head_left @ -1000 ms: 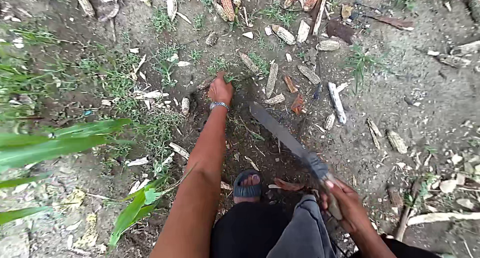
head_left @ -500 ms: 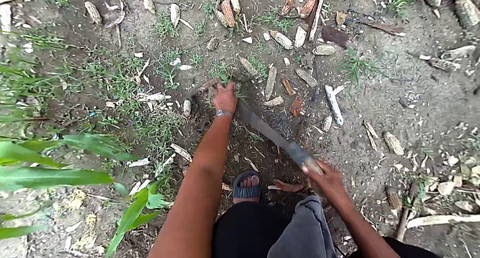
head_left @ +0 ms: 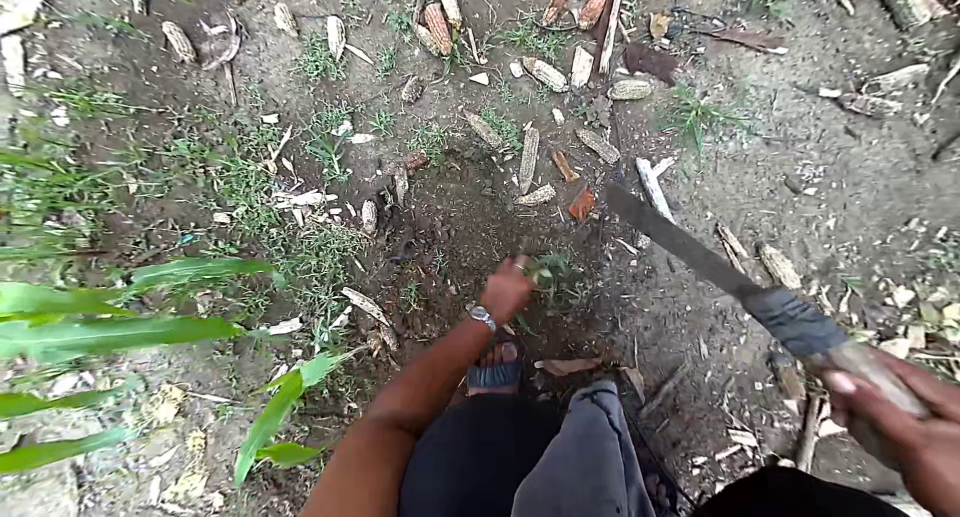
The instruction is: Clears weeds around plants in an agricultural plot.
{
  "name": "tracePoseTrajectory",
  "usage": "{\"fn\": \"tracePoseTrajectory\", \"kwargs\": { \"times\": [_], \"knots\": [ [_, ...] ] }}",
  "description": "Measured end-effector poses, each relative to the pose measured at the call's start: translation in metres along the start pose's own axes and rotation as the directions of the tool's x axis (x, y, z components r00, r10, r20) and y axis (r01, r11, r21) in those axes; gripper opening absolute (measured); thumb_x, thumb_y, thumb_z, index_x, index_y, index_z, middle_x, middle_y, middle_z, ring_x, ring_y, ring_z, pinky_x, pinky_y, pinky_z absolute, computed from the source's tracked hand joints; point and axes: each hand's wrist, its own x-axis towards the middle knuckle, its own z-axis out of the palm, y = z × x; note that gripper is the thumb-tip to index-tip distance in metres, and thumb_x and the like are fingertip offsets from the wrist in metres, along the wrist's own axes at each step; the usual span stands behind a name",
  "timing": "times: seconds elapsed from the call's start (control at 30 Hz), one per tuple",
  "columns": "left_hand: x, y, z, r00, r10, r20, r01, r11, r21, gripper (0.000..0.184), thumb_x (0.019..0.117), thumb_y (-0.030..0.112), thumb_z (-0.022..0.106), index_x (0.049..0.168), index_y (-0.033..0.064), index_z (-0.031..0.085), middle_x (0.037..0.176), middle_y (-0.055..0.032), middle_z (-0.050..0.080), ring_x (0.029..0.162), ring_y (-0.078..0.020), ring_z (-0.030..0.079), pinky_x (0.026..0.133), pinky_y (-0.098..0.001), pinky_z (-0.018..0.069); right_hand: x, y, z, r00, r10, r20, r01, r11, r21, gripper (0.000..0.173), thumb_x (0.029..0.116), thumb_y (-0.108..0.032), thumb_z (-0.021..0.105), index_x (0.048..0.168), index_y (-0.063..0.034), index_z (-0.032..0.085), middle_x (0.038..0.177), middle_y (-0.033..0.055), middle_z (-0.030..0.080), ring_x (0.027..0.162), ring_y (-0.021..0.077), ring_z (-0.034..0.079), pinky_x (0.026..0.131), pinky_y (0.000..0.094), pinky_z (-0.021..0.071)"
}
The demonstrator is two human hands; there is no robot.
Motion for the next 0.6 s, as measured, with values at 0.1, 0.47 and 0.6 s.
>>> {"fn": "tracePoseTrajectory", "kwargs": {
  "times": [0.1, 0.47, 0.6],
  "knots": [
    [-0.012, -0.062, -0.031, 0.940, -0.225, -0.258, 0.191, 0.970, -0.150, 0.034, 0.1015, 0.020, 0.063, 0.134, 0.0121, 0.069, 0.142, -0.0299, 0.057, 0.110, -0.0492, 0.068, 0.089, -0.0680, 0.0557, 0.003, -0.012, -0.004, 0.997, -0.070, 0.031, 0.073, 0.990, -0.119, 0.053, 0.0890, -0.026, 0.077, 0.124, 0.0102, 0.061, 0.096, 0.0083, 0.072, 0.071, 0.0060, 0.067, 0.066, 0.0281, 0.0603],
    [0.067, -0.055, -0.089, 0.959, -0.161, 0.232, 0.151, 0.987, 0.063, 0.052, 0.1029, 0.034, 0.059, 0.151, 0.0162, 0.052, 0.130, -0.0270, 0.067, 0.119, -0.0491, 0.065, 0.096, -0.0706, 0.0509, 0.053, -0.126, 0.043, 0.947, -0.158, 0.280, 0.319, 0.572, -0.755, 0.057, 0.0866, -0.036, 0.073, 0.140, -0.0177, 0.064, 0.095, 0.0224, 0.071, 0.072, 0.0470, 0.068, 0.058, 0.0678, 0.0505],
    [0.074, -0.063, -0.104, 0.942, -0.196, 0.274, 0.196, 0.980, 0.027, 0.049, 0.1036, 0.036, 0.055, 0.149, 0.0172, 0.055, 0.135, -0.0241, 0.066, 0.126, -0.0459, 0.063, 0.101, -0.0694, 0.0492, 0.066, -0.203, 0.007, 0.964, -0.172, 0.202, 0.262, 0.504, -0.823, 0.051, 0.0870, -0.040, 0.073, 0.133, -0.0183, 0.069, 0.092, 0.0227, 0.073, 0.074, 0.0495, 0.069, 0.059, 0.0700, 0.0496]
  ]
}}
